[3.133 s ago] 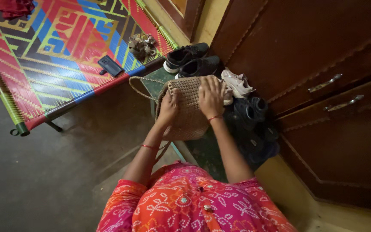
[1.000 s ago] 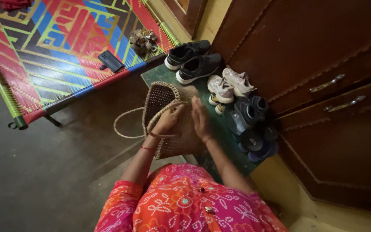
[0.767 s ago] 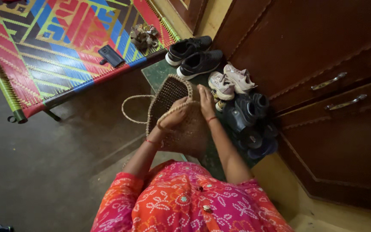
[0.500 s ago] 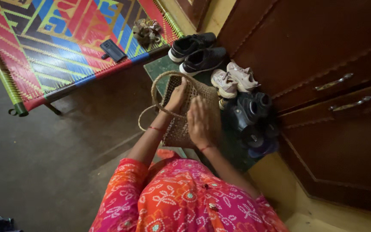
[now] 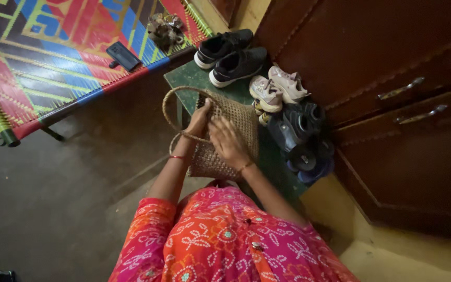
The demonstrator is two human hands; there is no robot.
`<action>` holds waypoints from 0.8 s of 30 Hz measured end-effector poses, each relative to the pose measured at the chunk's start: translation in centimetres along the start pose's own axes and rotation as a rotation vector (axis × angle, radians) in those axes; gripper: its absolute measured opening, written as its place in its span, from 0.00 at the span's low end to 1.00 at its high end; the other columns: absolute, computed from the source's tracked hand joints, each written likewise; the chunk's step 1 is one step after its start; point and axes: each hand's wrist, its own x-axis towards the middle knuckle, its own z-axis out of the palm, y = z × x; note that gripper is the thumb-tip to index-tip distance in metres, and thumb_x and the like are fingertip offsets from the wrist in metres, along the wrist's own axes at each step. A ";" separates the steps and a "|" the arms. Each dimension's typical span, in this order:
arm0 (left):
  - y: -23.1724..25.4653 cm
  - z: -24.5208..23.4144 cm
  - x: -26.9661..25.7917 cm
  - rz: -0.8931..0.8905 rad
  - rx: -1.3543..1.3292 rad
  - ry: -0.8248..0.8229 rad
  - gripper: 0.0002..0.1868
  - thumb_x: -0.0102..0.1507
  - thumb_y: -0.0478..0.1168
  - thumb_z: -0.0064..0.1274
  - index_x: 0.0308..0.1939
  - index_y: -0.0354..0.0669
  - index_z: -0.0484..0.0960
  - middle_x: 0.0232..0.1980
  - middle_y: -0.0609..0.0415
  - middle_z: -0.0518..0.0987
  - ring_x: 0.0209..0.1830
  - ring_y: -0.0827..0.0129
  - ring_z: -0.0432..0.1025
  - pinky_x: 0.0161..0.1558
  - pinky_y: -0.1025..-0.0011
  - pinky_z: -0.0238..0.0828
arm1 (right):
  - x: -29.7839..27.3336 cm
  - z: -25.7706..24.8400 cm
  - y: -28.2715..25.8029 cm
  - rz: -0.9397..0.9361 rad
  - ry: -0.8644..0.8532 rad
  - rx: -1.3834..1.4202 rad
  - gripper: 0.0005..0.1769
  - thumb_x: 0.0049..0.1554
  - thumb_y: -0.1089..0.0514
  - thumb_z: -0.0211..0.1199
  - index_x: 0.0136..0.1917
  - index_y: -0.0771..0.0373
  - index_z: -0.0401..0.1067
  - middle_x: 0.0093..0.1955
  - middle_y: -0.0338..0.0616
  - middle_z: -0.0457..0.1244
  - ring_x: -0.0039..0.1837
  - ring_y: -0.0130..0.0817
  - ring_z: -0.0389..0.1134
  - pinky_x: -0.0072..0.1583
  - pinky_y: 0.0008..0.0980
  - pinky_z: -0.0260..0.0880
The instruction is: The person picks up a woven straw bag by hand, turns it over to view different sides, and reaches inside the bag.
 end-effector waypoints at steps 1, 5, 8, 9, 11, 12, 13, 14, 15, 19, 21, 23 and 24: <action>-0.1 -0.7 0.2 0.036 0.120 0.041 0.28 0.73 0.59 0.43 0.49 0.35 0.81 0.42 0.56 0.79 0.39 0.71 0.69 0.44 0.70 0.69 | -1.0 -0.5 -0.4 -0.014 0.000 0.019 0.23 0.69 0.47 0.49 0.74 0.54 0.65 0.80 0.45 0.55 0.82 0.48 0.53 0.81 0.50 0.48; -0.1 -1.6 0.4 0.031 0.234 0.073 0.31 0.71 0.59 0.42 0.51 0.30 0.83 0.42 0.57 0.83 0.38 0.77 0.73 0.43 0.75 0.71 | -3.4 -1.3 0.3 0.010 0.012 0.053 0.25 0.69 0.47 0.48 0.75 0.55 0.65 0.79 0.48 0.55 0.81 0.51 0.53 0.79 0.53 0.47; 0.2 -1.0 -0.2 0.045 0.413 0.111 0.32 0.73 0.60 0.43 0.47 0.30 0.86 0.35 0.55 0.78 0.31 0.73 0.65 0.34 0.71 0.63 | -3.5 1.4 4.7 0.284 -0.092 0.065 0.20 0.71 0.47 0.44 0.69 0.53 0.69 0.77 0.48 0.59 0.80 0.47 0.57 0.81 0.51 0.50; 0.3 -0.7 -0.4 0.063 0.437 0.092 0.30 0.72 0.58 0.45 0.47 0.30 0.86 0.36 0.55 0.79 0.32 0.74 0.66 0.35 0.71 0.64 | -2.8 3.0 7.3 0.407 -0.150 0.071 0.19 0.72 0.48 0.43 0.66 0.52 0.70 0.75 0.47 0.61 0.80 0.44 0.60 0.82 0.49 0.52; 0.2 -0.4 -0.5 0.103 0.483 0.057 0.26 0.71 0.55 0.48 0.48 0.31 0.85 0.37 0.57 0.81 0.34 0.75 0.69 0.37 0.72 0.67 | -1.2 6.2 13.3 0.200 0.192 0.064 0.26 0.73 0.47 0.44 0.74 0.65 0.63 0.76 0.59 0.58 0.79 0.58 0.55 0.80 0.52 0.51; -0.1 -0.3 -0.4 0.112 0.443 0.056 0.25 0.70 0.54 0.48 0.48 0.32 0.85 0.38 0.57 0.81 0.35 0.76 0.70 0.38 0.72 0.68 | -0.8 7.4 15.9 0.298 0.170 0.071 0.26 0.71 0.46 0.44 0.73 0.66 0.64 0.74 0.58 0.59 0.77 0.56 0.57 0.77 0.49 0.54; -0.5 -0.4 -0.2 0.122 0.403 0.055 0.24 0.70 0.53 0.48 0.48 0.32 0.84 0.38 0.58 0.82 0.35 0.76 0.71 0.39 0.73 0.69 | -0.6 8.0 17.4 0.396 0.145 0.079 0.27 0.70 0.46 0.44 0.71 0.67 0.65 0.73 0.58 0.61 0.75 0.54 0.59 0.75 0.46 0.56; -0.8 -0.8 0.1 0.131 0.366 0.053 0.23 0.70 0.52 0.48 0.48 0.33 0.84 0.39 0.58 0.82 0.36 0.77 0.72 0.40 0.74 0.70 | -1.0 8.4 18.2 0.401 0.143 0.149 0.26 0.70 0.47 0.45 0.71 0.68 0.65 0.73 0.58 0.61 0.75 0.54 0.59 0.75 0.46 0.56; -1.2 -1.3 0.6 0.137 0.360 0.057 0.23 0.70 0.51 0.48 0.48 0.32 0.84 0.39 0.58 0.82 0.36 0.76 0.72 0.40 0.73 0.70 | -1.0 8.4 18.6 0.405 0.141 0.220 0.26 0.71 0.47 0.46 0.71 0.68 0.66 0.73 0.58 0.60 0.76 0.54 0.59 0.75 0.45 0.56; -1.8 -1.7 3.2 0.158 0.282 0.087 0.24 0.70 0.52 0.49 0.48 0.29 0.84 0.40 0.56 0.82 0.39 0.72 0.73 0.43 0.71 0.71 | -1.7 4.9 14.0 0.292 0.036 0.416 0.26 0.70 0.49 0.46 0.73 0.66 0.67 0.72 0.54 0.62 0.75 0.50 0.60 0.75 0.43 0.56; -1.3 -1.4 3.5 0.050 0.191 0.161 0.25 0.69 0.52 0.50 0.48 0.28 0.83 0.41 0.53 0.83 0.39 0.68 0.74 0.43 0.68 0.72 | -2.4 1.4 9.3 0.216 -0.049 0.427 0.25 0.71 0.50 0.46 0.74 0.65 0.65 0.76 0.54 0.59 0.78 0.50 0.59 0.77 0.42 0.56; 0.4 -0.2 3.7 -0.161 0.068 0.268 0.26 0.68 0.53 0.52 0.49 0.28 0.81 0.39 0.48 0.83 0.37 0.60 0.76 0.40 0.63 0.73 | -3.5 -1.9 4.8 0.138 -0.044 0.292 0.29 0.70 0.46 0.48 0.77 0.64 0.61 0.79 0.53 0.56 0.81 0.52 0.55 0.78 0.46 0.53; 1.2 0.3 3.6 -0.161 0.057 0.270 0.26 0.67 0.54 0.52 0.50 0.29 0.82 0.40 0.48 0.84 0.38 0.61 0.76 0.40 0.64 0.74 | -4.0 -3.2 3.0 0.102 -0.031 0.164 0.31 0.68 0.43 0.50 0.77 0.62 0.60 0.79 0.52 0.56 0.80 0.51 0.55 0.78 0.48 0.52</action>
